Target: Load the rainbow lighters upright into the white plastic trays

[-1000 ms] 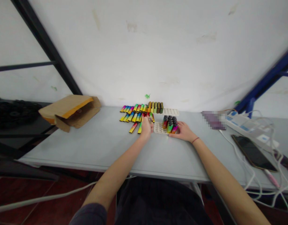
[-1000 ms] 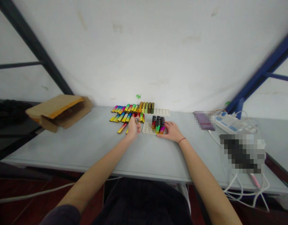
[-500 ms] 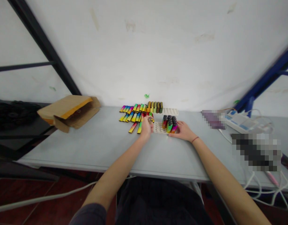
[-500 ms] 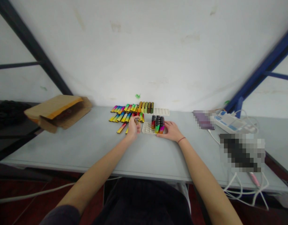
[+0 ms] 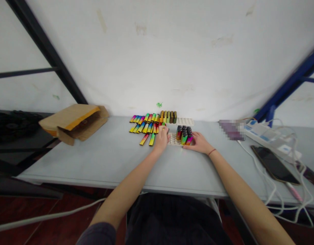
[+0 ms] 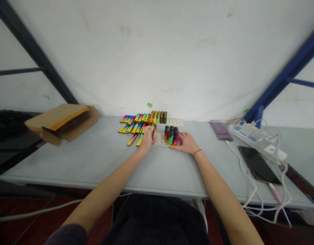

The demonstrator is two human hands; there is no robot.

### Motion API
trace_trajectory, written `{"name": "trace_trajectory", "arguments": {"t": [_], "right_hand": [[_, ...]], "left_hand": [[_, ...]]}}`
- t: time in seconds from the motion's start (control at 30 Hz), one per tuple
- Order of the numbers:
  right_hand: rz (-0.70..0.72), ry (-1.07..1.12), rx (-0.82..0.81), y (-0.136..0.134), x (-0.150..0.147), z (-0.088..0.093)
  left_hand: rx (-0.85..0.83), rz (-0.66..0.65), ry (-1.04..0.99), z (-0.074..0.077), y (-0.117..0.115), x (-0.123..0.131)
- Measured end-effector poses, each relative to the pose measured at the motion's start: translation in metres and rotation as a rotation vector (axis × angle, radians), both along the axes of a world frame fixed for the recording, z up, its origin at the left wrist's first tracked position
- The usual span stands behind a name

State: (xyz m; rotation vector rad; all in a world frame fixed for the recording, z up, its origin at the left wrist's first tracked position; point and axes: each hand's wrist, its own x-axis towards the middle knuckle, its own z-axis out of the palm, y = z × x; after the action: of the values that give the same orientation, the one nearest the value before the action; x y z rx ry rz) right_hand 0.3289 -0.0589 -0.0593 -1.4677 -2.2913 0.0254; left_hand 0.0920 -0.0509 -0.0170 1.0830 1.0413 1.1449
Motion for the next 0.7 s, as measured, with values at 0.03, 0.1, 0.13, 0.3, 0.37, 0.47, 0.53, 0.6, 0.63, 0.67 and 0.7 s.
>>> {"name": "trace_trajectory", "arguments": {"t": [0.03, 0.1, 0.13, 0.3, 0.37, 0.47, 0.53, 0.6, 0.63, 0.67, 0.7], "right_hand": [[-0.001, 0.001, 0.002, 0.0, 0.0, 0.0], [-0.003, 0.005, 0.006, 0.0, 0.0, -0.001], [-0.003, 0.009, 0.008, 0.001, 0.0, -0.002], [0.003, 0.027, 0.004, 0.001, 0.0, -0.003], [0.0, 0.032, 0.006, 0.001, 0.001, -0.003], [0.004, 0.036, 0.007, 0.001, 0.001, -0.004], [0.008, 0.034, 0.009, 0.002, 0.001, -0.004], [0.005, 0.033, 0.014, 0.002, 0.001, -0.005], [0.003, 0.034, 0.016, 0.002, 0.001, -0.005], [0.001, 0.035, 0.018, 0.002, 0.001, -0.005], [0.001, 0.036, 0.019, 0.002, 0.001, -0.005]], "left_hand": [[0.108, -0.016, 0.046, -0.002, -0.001, 0.0], [0.36, -0.036, 0.137, -0.006, -0.002, 0.002], [0.46, -0.046, 0.178, -0.008, -0.002, 0.002], [0.785, -0.028, 0.304, -0.015, 0.003, 0.003], [0.796, -0.066, 0.335, -0.017, 0.005, 0.003], [0.758, -0.103, 0.385, -0.019, 0.006, 0.003], [0.74, -0.127, 0.435, -0.02, 0.006, 0.003], [0.729, -0.146, 0.478, -0.019, 0.004, 0.003], [0.722, -0.153, 0.488, -0.019, 0.004, 0.002], [0.713, -0.156, 0.491, -0.019, 0.004, 0.002], [0.703, -0.156, 0.492, -0.019, 0.004, 0.002]]}}
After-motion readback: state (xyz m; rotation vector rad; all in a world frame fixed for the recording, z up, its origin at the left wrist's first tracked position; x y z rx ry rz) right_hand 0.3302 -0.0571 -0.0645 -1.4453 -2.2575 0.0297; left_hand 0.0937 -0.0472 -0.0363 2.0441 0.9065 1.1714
